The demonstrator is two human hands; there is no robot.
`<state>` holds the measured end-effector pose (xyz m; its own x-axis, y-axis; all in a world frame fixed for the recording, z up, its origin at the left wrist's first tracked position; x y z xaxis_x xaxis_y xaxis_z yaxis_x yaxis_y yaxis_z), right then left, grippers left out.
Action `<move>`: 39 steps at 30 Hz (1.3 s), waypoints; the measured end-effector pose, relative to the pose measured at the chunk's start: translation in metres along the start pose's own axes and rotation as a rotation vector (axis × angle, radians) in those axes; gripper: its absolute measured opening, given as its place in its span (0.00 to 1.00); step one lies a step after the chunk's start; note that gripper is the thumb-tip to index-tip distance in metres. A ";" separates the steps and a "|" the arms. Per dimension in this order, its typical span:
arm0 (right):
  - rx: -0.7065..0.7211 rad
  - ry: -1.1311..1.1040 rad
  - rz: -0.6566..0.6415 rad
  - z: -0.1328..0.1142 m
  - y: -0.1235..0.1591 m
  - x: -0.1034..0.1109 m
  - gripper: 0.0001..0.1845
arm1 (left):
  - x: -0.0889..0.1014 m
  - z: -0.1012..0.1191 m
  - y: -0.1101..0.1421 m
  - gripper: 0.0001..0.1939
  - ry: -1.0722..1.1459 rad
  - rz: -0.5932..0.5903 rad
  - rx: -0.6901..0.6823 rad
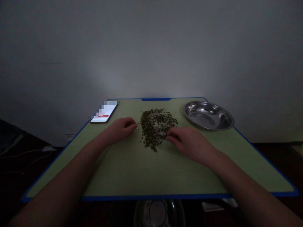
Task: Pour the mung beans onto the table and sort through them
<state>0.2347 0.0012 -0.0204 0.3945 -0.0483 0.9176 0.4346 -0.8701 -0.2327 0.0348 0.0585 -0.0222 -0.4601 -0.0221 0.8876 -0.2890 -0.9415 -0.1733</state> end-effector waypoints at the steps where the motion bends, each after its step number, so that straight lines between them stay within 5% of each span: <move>1: 0.003 -0.011 -0.003 0.000 0.000 -0.001 0.11 | 0.000 0.000 0.000 0.14 -0.002 0.001 -0.004; 22: 0.096 0.106 -0.083 -0.019 -0.022 -0.011 0.10 | -0.002 -0.001 -0.001 0.14 -0.010 -0.011 0.002; 39: 0.160 -0.116 -0.143 -0.032 -0.010 -0.024 0.08 | -0.002 -0.002 -0.001 0.14 -0.014 -0.014 0.012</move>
<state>0.1951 -0.0047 -0.0298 0.4065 0.1347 0.9037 0.6120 -0.7745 -0.1599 0.0345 0.0601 -0.0249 -0.4445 -0.0135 0.8957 -0.2853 -0.9457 -0.1558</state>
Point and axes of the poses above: each hand's wrist, its own y-axis away from the middle knuckle, its own x-axis out of the back of the hand, z = x × y, the point moved 9 cm from there along -y, towards the middle knuckle, and after that the axes turned 5 degrees about z, right-handed, at the moved point
